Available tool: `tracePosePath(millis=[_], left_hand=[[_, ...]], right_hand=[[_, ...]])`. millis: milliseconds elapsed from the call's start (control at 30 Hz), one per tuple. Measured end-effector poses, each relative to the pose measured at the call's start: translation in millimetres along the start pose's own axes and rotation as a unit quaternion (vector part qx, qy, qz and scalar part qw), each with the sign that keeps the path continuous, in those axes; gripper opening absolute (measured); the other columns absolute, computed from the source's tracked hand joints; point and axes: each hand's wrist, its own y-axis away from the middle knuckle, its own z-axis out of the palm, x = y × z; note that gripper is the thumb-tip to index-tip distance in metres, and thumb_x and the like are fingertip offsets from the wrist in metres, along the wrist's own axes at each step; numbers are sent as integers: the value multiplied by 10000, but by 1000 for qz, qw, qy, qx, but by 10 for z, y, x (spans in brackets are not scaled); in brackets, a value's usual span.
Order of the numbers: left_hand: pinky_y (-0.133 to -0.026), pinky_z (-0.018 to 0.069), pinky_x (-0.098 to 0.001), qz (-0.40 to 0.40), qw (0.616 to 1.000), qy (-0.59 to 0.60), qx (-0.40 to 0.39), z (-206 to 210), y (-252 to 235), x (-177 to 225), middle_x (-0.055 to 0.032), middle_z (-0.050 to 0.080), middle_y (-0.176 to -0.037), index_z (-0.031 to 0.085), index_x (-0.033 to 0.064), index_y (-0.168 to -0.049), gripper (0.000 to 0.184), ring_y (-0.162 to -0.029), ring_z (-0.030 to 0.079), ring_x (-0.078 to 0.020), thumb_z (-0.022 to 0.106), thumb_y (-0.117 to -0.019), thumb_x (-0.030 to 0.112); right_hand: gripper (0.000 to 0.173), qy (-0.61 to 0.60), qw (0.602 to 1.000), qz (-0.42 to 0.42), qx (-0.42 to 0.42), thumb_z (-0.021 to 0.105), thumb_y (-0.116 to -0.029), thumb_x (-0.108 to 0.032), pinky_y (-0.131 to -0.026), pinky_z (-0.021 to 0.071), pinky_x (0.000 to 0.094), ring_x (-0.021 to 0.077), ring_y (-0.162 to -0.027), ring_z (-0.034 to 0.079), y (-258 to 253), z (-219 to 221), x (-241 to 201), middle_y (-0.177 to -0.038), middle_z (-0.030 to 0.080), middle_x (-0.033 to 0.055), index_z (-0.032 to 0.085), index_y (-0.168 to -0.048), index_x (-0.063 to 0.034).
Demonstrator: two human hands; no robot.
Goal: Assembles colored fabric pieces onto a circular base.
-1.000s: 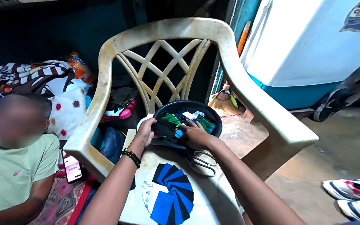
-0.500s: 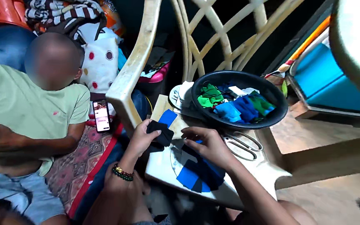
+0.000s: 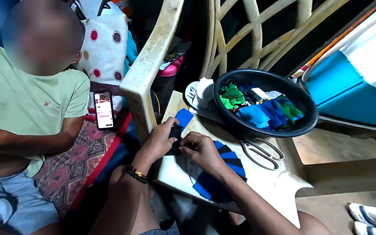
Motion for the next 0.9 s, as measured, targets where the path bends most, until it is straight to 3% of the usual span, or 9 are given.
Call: tracePosePath(millis=[200,300,367,433,533,600,700,833,900], left_hand=[[-928,532,-470,17,1000,-17,8,-27,67,-27,-210,638,-1170,577,-26,-1198,209,-1056,655,-323,588,-990,-42],[-933,531,-440,19,1000,-18,4,-43,106,-42,-203,627,-1188,589,-28,-1161,169,-1089,641,-305,562,-996,-57],[-937,532,-432,25,1000,-14,8,-40,114,-61,-204,626,-1208,594,-32,-1171,179,-1106,638,-302,563,-996,-54],[-926,533,-425,32,999,-10,15,-24,112,-77,-203,626,-1209,601,-35,-1169,181,-1094,639,-300,566,-993,-55],[-943,536,-426,41,999,-16,25,5,112,-96,-195,607,-1279,614,-32,-1167,186,-1134,634,-296,574,-986,-56],[-971,533,-431,56,997,-35,41,38,118,-111,-189,600,-1319,631,-28,-1139,170,-1160,635,-295,585,-978,-52],[-990,528,-445,80,991,-61,86,97,136,-123,-209,587,-1344,652,-32,-1086,135,-1185,627,-326,619,-957,-51],[-875,555,-455,166,970,-78,163,198,192,-130,-195,671,-1041,714,-36,-921,114,-996,661,-336,632,-876,-101],[-825,573,-431,166,977,-50,125,211,240,-110,-190,689,-1005,711,-51,-971,165,-919,689,-302,582,-876,-94]], right_hand=[[290,43,998,48,2,731,-930,-254,-766,534,366,188,-789,652,-122,141,-23,-859,683,134,730,-895,33],[223,52,995,89,-10,716,-912,-173,-794,532,444,255,-839,665,-149,153,-82,-887,687,165,720,-899,50],[150,47,992,118,-14,663,-914,-93,-787,525,425,231,-838,656,-163,142,-121,-891,685,152,721,-906,44],[125,29,990,141,-8,624,-930,-60,-735,499,348,142,-774,616,-172,130,-125,-842,670,100,711,-893,22],[206,-5,987,159,12,628,-983,-133,-639,430,241,23,-649,523,-180,121,-89,-714,603,-1,700,-828,-17],[245,-8,987,160,20,703,-963,-207,-609,420,219,2,-607,504,-190,133,-68,-671,575,-34,685,-782,-43],[146,10,985,171,2,700,-919,-120,-643,447,283,62,-654,540,-214,135,-88,-711,603,9,684,-806,-30],[138,5,984,175,8,653,-939,-78,-649,448,281,52,-663,545,-230,141,-118,-723,617,12,693,-818,-23],[166,-19,984,178,19,658,-942,-73,-620,430,248,23,-626,518,-230,137,-127,-685,592,-15,683,-783,-33]])
